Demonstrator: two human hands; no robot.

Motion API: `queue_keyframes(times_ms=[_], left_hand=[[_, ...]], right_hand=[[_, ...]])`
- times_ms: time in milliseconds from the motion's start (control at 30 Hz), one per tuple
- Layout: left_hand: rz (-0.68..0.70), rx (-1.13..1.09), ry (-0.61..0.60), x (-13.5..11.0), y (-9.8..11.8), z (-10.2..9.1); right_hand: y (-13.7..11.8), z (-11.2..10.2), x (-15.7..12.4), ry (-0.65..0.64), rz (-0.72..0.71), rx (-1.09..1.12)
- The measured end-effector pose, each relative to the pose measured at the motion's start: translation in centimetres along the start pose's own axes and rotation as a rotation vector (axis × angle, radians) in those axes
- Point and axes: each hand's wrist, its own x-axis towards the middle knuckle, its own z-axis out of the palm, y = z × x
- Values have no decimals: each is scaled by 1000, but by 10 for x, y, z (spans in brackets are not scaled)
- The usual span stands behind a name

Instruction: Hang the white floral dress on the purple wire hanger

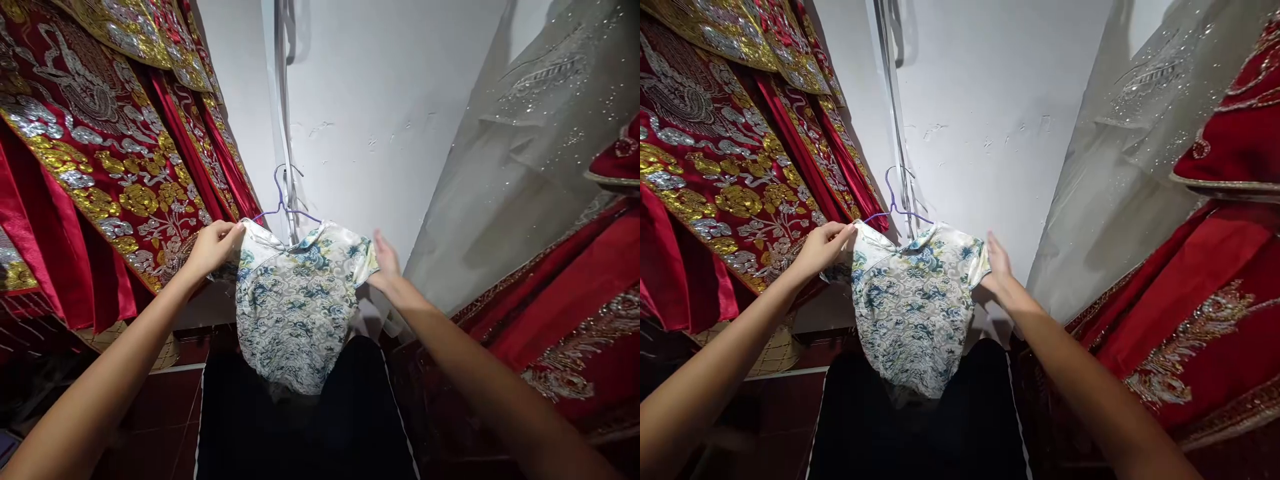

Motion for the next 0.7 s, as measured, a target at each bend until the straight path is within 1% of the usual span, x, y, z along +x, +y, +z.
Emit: queue_keyframes(times_ms=[67, 133, 200, 233, 267, 300, 333, 367, 400, 433, 467, 500, 533, 600, 633, 700], left_hand=[[-9, 5, -19, -4, 5, -2], [-23, 28, -16, -1, 9, -2], [-26, 52, 41, 7, 10, 0], [-21, 60, 77, 10, 10, 2], [-10, 64, 101, 13, 9, 4], [3, 65, 113, 15, 7, 7], [17, 59, 110, 14, 5, 11], [28, 34, 87, 12, 3, 14], [32, -21, 51, 7, 2, 18], [28, -100, 15, 2, 2, 22], [22, -190, -19, -5, 4, 26], [17, -278, -48, -12, 7, 30], [19, -352, -82, -18, 13, 33], [49, -436, -147, -29, 30, 38], [75, -464, -185, -34, 42, 39], [122, -548, -275, -40, 69, 42]], right_hand=[[0, -15, 0, 66, -1, 8], [-10, -24, 4, 136, 0, -6], [-26, -22, 10, 155, -4, 3], [-35, -16, 12, 126, -5, 33], [-44, -9, 12, 62, -5, 77], [-51, -2, 12, -45, -5, 131], [-56, 6, 9, -194, -1, 186], [-59, 12, 6, -371, 4, 233], [-59, 17, 1, -553, 11, 260], [-58, 20, -4, -710, 19, 257], [-53, 22, -9, -809, 23, 216], [-47, 24, -13, -829, 18, 136], [-38, 27, -18, -776, -1, 24], [-17, 37, -25, -577, -73, -240], [-6, 45, -28, -482, -120, -362], [14, 67, -33, -366, -212, -555]])
